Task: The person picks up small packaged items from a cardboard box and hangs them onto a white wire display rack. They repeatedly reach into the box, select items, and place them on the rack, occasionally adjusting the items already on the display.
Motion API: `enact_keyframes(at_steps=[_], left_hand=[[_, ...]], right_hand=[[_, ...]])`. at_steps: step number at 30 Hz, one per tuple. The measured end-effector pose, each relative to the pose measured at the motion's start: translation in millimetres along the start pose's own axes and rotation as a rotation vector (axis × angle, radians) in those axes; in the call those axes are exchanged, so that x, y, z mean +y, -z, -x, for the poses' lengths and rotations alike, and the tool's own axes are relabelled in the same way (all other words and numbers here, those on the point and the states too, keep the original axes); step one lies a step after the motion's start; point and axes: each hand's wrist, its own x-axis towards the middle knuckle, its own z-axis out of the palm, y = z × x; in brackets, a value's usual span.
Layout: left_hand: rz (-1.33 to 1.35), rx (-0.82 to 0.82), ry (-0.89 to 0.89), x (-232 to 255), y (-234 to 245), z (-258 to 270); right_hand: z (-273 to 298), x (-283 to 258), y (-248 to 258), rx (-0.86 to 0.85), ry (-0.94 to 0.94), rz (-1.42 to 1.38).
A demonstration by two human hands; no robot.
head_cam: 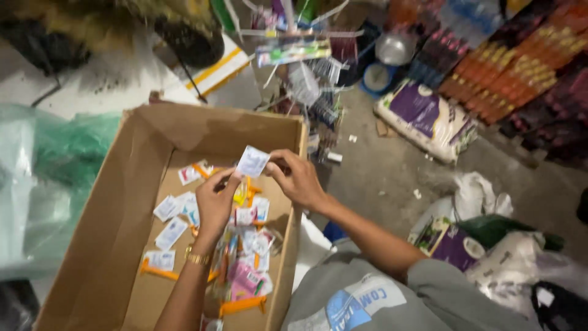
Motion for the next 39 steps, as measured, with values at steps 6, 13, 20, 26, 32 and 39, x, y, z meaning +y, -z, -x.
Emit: enact_keyframes(at_steps=[6,13,20,26,32,39], left_hand=[[-0.07,-0.01,-0.033,29,-13,-5],[0.037,-0.03,-0.002,44,-44,-20],[0.476,-0.099,0.079,50,-69,-41],[0.099,-0.107,-0.254,69,-98,-61],[-0.036,-0.214,-0.372,69,-164,-121],[-0.338,-0.179,-0.379,-8,-227,-187]], right_hand=[[-2,-9,25,-0.075,-0.082,-0.218],[-5,-3,46,-0.112,0.185,-0.069],[-10,19,65,0.002,0.261,0.067],[-18,40,88,-0.024,-0.066,-0.336],[-40,107,89,0.2,-0.214,-0.292],[-61,240,56,0.394,-0.136,-0.325]])
